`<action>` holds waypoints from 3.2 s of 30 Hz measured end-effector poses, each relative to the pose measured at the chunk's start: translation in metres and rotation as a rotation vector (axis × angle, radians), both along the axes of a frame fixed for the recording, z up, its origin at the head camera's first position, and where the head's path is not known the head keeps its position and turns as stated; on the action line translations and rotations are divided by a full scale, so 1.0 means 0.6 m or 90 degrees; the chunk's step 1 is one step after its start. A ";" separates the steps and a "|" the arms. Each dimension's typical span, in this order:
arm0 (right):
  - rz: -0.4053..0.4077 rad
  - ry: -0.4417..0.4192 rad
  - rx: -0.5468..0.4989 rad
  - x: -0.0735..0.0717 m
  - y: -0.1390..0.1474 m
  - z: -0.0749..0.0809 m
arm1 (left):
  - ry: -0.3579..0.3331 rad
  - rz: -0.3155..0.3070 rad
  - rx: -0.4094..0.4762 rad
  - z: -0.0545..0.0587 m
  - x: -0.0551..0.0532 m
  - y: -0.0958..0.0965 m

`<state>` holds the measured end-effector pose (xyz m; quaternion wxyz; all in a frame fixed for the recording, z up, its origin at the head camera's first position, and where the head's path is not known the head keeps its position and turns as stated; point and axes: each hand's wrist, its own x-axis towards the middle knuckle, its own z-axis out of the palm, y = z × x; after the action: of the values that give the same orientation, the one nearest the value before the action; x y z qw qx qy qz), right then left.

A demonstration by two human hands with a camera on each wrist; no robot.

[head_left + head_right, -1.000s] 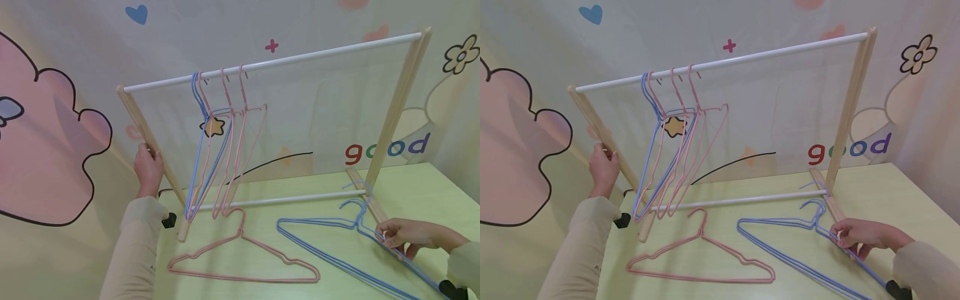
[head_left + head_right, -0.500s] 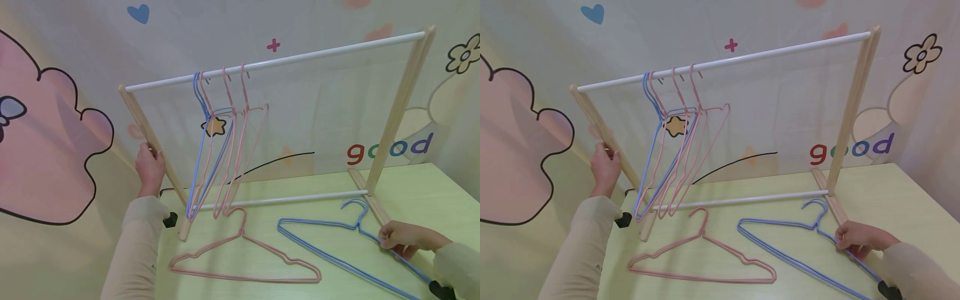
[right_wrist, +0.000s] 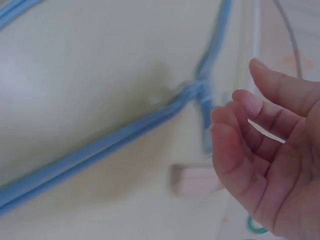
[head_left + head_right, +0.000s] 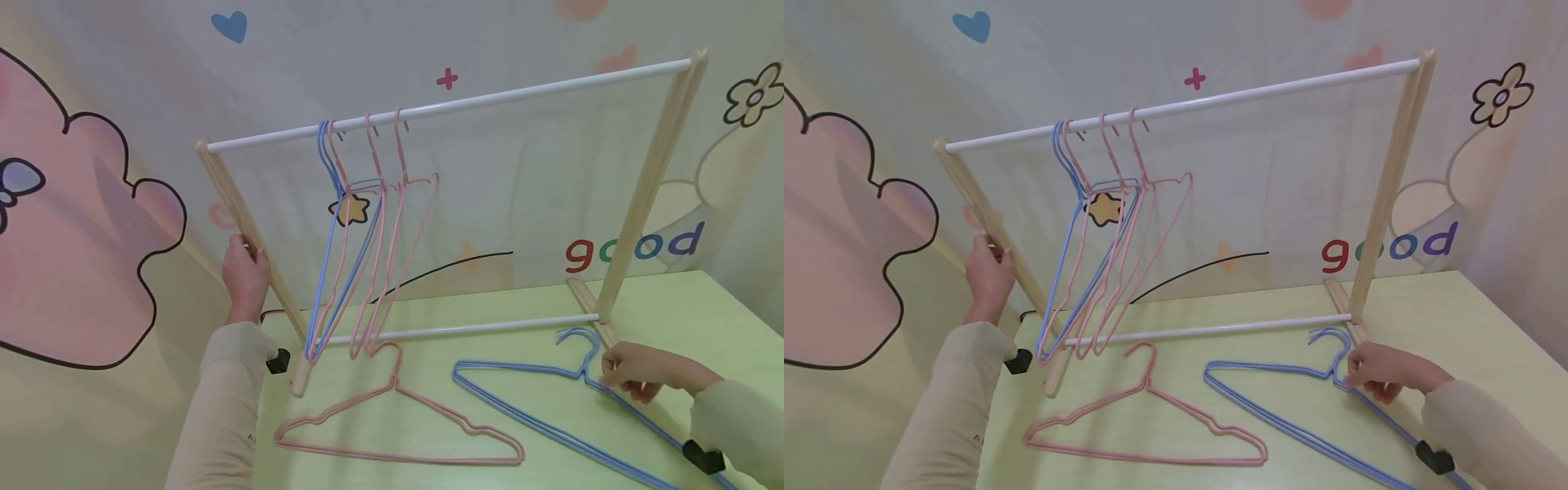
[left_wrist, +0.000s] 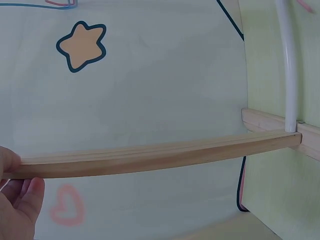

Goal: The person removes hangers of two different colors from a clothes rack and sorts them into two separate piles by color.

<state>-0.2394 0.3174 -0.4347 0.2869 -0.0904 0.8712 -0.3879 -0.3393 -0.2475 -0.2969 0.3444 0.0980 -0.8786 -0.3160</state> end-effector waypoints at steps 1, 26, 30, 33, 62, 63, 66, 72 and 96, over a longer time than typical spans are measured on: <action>0.012 0.011 -0.011 -0.005 -0.007 0.011 | 0.002 0.001 0.000 0.000 0.000 0.000; 0.019 0.178 -0.183 -0.080 -0.217 0.240 | 0.009 -0.013 0.000 0.001 0.002 -0.002; 0.003 0.186 -0.227 -0.083 -0.244 0.256 | 0.013 -0.013 -0.005 0.000 0.002 -0.002; -0.001 0.193 -0.258 -0.087 -0.261 0.267 | 0.016 -0.010 -0.006 -0.001 0.002 -0.003; -0.144 0.097 -0.551 -0.105 -0.410 0.322 | 0.007 -0.008 0.002 0.002 -0.001 -0.004; -0.147 0.094 -0.556 -0.105 -0.414 0.323 | 0.007 -0.008 0.003 0.001 -0.001 -0.004; -0.145 0.088 -0.565 -0.106 -0.426 0.325 | 0.007 -0.008 0.004 0.000 0.000 -0.004; -0.154 0.096 -0.570 -0.107 -0.442 0.331 | 0.006 -0.009 0.006 0.000 0.000 -0.004; -0.123 0.208 -0.466 -0.065 -0.339 0.388 | 0.010 -0.012 0.007 -0.001 0.000 -0.002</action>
<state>-0.2782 0.1137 -0.2020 0.0558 -0.1645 0.7143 -0.6779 -0.3392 -0.2486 -0.2976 0.3478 0.0890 -0.8749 -0.3252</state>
